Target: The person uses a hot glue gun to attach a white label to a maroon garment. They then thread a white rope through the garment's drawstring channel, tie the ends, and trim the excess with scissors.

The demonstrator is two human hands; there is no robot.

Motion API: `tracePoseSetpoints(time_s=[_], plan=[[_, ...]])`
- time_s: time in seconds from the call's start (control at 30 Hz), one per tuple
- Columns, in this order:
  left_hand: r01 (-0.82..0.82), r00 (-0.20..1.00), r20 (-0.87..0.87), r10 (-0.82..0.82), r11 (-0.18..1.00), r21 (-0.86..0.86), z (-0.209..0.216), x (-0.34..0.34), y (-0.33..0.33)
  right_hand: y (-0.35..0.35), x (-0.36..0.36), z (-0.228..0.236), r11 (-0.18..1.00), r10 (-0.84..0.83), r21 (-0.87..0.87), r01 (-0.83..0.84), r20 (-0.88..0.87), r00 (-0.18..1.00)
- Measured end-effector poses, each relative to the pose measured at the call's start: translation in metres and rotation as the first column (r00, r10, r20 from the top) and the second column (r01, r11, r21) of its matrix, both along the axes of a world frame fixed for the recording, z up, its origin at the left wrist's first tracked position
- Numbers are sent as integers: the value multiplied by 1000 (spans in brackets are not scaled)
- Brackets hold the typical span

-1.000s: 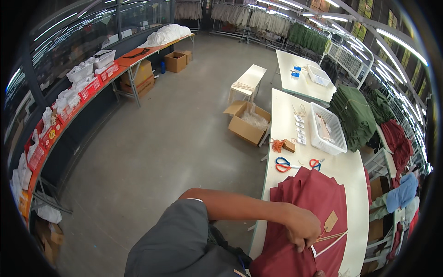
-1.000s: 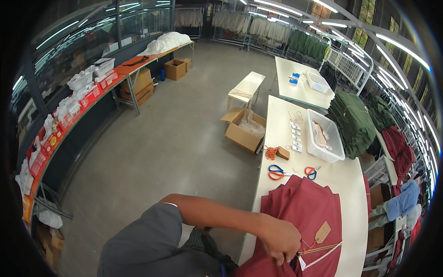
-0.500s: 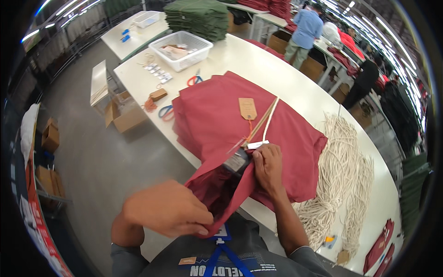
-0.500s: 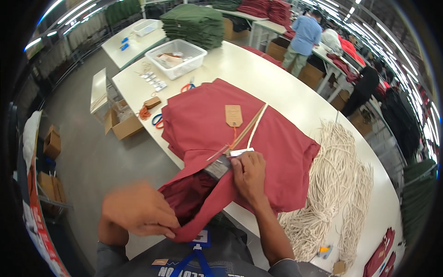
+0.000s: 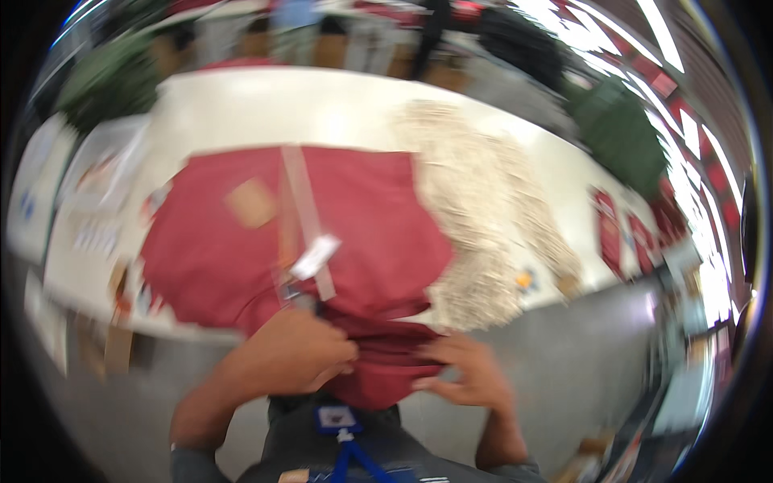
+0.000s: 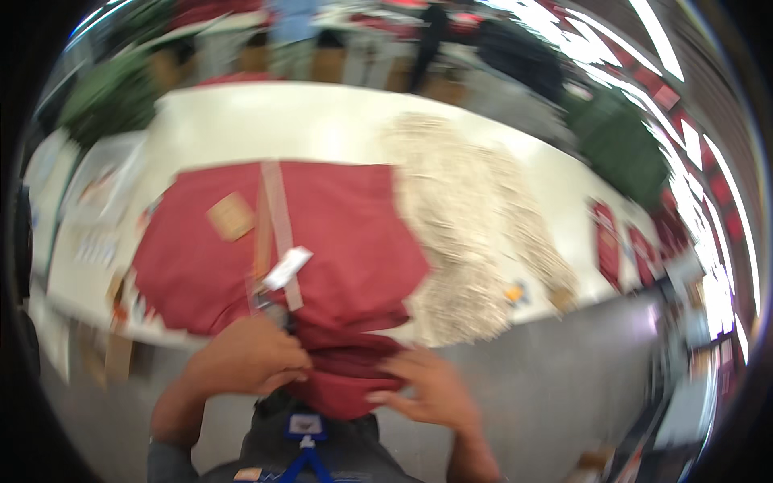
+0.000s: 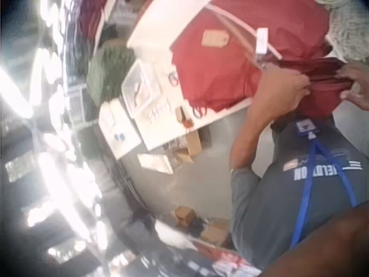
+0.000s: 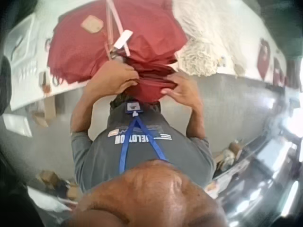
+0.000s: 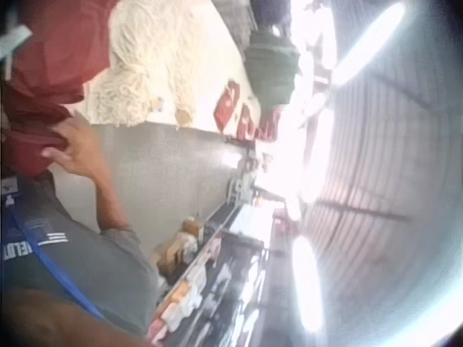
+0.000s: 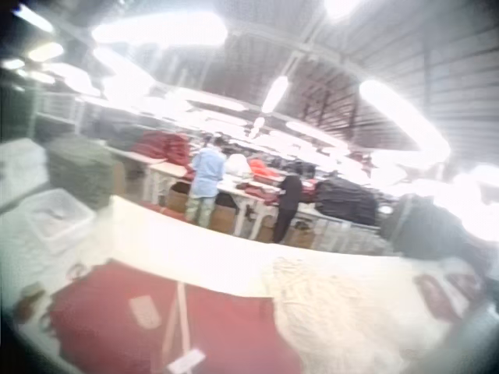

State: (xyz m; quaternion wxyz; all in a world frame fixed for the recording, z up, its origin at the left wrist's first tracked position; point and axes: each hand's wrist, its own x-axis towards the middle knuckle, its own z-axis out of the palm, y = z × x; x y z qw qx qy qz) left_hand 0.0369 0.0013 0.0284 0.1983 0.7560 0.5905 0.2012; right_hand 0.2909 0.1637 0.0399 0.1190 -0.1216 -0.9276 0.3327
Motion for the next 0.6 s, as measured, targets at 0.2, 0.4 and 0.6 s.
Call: tracePoseSetpoints(time_s=[0.2, 0.4, 0.6], plan=[[236, 972, 2, -236, 972, 17, 4, -5, 52, -76, -9, -49, 915, -398, -7, 404, 159, 903], [238, 971, 49, -233, 961, -143, -32, -28, 64, -99, -37, -56, 849, -520, 7, 528, 184, 834], [250, 968, 2, -250, 968, -2, -25, -52, 57, -90, -94, -86, 809, -552, -141, 570, 152, 820]])
